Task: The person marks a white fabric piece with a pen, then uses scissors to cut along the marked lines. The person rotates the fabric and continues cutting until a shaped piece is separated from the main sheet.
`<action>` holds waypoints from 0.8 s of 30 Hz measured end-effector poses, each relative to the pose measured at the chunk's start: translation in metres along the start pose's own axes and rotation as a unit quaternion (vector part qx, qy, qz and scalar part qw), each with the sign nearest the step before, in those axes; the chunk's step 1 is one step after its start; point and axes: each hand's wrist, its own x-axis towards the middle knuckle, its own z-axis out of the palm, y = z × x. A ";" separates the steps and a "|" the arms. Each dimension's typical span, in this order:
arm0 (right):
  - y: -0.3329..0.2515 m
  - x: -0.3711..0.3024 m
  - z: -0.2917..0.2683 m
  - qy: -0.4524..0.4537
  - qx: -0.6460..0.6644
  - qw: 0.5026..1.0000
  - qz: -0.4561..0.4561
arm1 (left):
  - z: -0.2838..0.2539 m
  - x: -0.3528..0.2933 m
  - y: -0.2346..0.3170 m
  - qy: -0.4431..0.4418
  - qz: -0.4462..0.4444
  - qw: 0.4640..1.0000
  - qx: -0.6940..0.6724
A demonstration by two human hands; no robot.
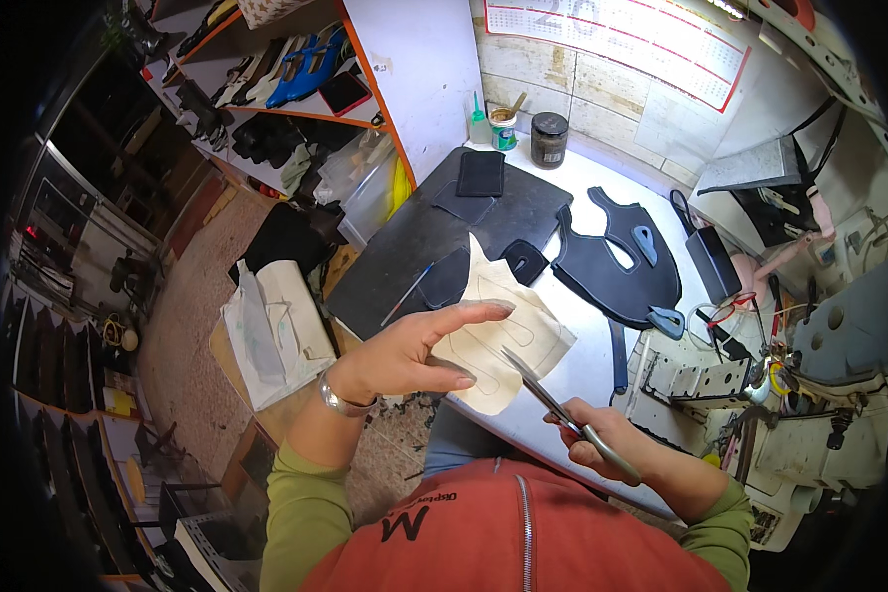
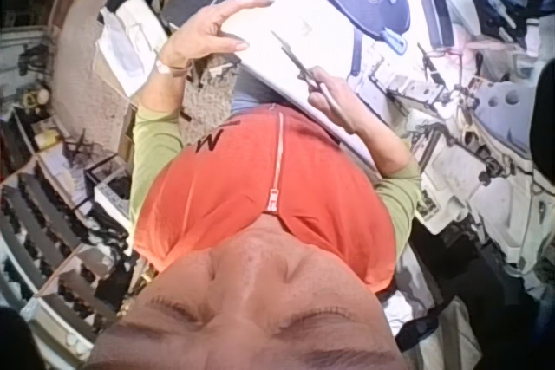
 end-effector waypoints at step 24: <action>0.000 -0.001 -0.003 0.000 -0.086 0.996 0.003 | -0.004 0.001 -0.004 -0.048 -0.004 0.999 -0.001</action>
